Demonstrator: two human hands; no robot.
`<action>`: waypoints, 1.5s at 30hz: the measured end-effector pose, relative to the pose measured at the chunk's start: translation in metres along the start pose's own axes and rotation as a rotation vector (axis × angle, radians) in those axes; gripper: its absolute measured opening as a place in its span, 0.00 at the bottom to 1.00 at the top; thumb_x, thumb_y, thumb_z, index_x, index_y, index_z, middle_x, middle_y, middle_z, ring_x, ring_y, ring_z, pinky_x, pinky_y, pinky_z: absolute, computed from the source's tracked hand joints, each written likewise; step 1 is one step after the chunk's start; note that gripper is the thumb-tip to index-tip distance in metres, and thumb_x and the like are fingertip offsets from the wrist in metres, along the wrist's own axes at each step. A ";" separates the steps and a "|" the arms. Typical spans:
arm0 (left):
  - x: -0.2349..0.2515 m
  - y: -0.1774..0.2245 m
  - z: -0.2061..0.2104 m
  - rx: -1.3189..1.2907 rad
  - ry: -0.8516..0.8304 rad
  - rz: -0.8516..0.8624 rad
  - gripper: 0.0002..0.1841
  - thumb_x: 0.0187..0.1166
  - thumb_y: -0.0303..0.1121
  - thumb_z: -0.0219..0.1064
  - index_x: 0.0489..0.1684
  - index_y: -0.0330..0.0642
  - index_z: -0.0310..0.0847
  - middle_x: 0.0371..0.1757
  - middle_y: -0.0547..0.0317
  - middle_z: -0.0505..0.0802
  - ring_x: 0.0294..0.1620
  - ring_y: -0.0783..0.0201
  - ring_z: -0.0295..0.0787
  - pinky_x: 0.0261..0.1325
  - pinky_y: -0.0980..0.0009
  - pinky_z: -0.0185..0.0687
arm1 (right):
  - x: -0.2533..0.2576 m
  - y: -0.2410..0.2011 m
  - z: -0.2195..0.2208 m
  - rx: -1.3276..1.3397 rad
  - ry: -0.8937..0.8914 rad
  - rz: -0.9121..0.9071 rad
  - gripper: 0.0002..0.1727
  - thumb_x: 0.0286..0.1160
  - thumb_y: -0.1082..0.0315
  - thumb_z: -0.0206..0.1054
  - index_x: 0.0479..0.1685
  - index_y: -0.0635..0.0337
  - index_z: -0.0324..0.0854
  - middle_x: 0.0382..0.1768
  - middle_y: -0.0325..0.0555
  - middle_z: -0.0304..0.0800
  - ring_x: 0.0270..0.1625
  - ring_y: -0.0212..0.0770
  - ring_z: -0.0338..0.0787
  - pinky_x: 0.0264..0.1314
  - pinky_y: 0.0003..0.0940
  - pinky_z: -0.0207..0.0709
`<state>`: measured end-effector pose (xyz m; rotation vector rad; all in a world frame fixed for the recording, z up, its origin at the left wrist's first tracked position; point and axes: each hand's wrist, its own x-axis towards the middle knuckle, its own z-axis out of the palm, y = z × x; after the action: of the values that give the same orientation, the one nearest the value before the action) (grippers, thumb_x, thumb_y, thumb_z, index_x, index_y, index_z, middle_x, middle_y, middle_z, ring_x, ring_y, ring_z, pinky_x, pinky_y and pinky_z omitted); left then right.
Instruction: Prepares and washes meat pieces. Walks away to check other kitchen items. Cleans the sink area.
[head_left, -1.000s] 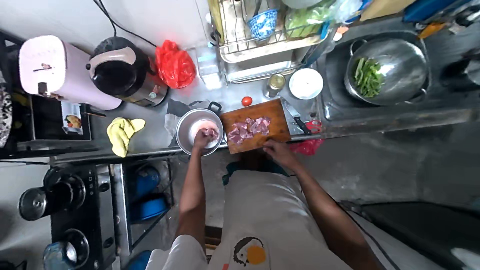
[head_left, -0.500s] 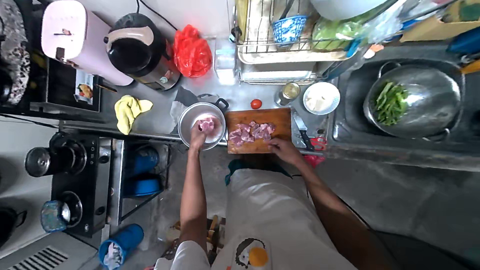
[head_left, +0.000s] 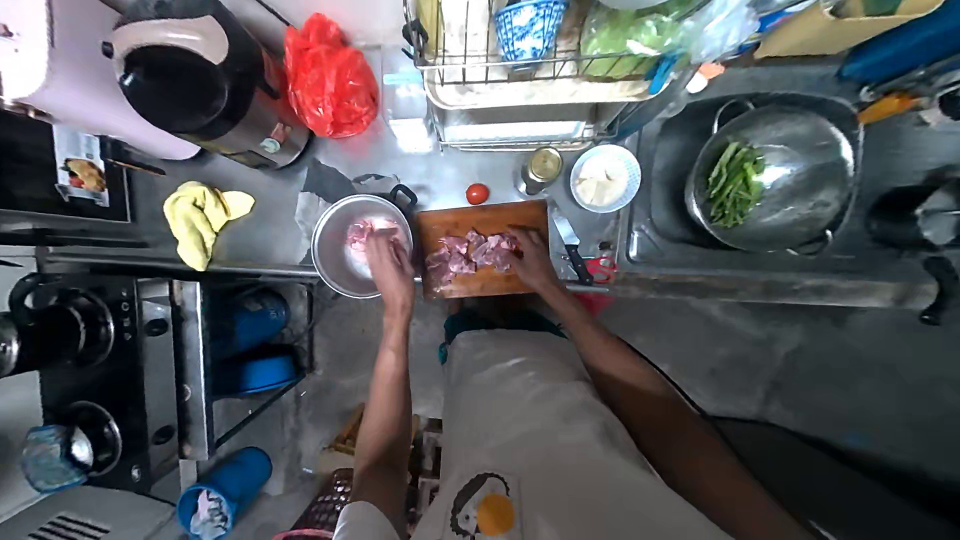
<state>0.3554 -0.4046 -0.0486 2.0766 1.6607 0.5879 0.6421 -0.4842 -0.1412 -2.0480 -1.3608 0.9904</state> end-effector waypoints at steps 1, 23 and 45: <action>-0.010 0.013 0.010 -0.026 -0.043 0.080 0.18 0.87 0.26 0.54 0.73 0.34 0.76 0.75 0.39 0.82 0.78 0.44 0.77 0.82 0.50 0.72 | 0.006 0.003 0.004 -0.001 0.004 -0.006 0.29 0.78 0.58 0.72 0.80 0.46 0.78 0.77 0.54 0.78 0.79 0.56 0.77 0.80 0.60 0.73; -0.023 0.070 0.151 -0.269 -0.500 0.229 0.44 0.67 0.47 0.84 0.86 0.53 0.66 0.82 0.53 0.78 0.80 0.53 0.77 0.80 0.52 0.77 | 0.002 0.034 -0.030 0.633 -0.065 0.414 0.24 0.82 0.55 0.69 0.67 0.64 0.81 0.57 0.58 0.88 0.53 0.49 0.91 0.56 0.50 0.89; 0.005 0.077 0.143 -0.838 -0.676 -0.294 0.23 0.94 0.48 0.52 0.68 0.37 0.80 0.44 0.48 0.93 0.40 0.60 0.92 0.51 0.59 0.92 | 0.001 0.022 -0.060 0.674 -0.320 0.214 0.32 0.81 0.56 0.72 0.83 0.55 0.71 0.71 0.53 0.84 0.65 0.47 0.91 0.66 0.46 0.88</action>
<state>0.4988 -0.4235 -0.1229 1.1943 1.0261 0.3313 0.7023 -0.4916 -0.1203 -1.5746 -0.7788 1.6566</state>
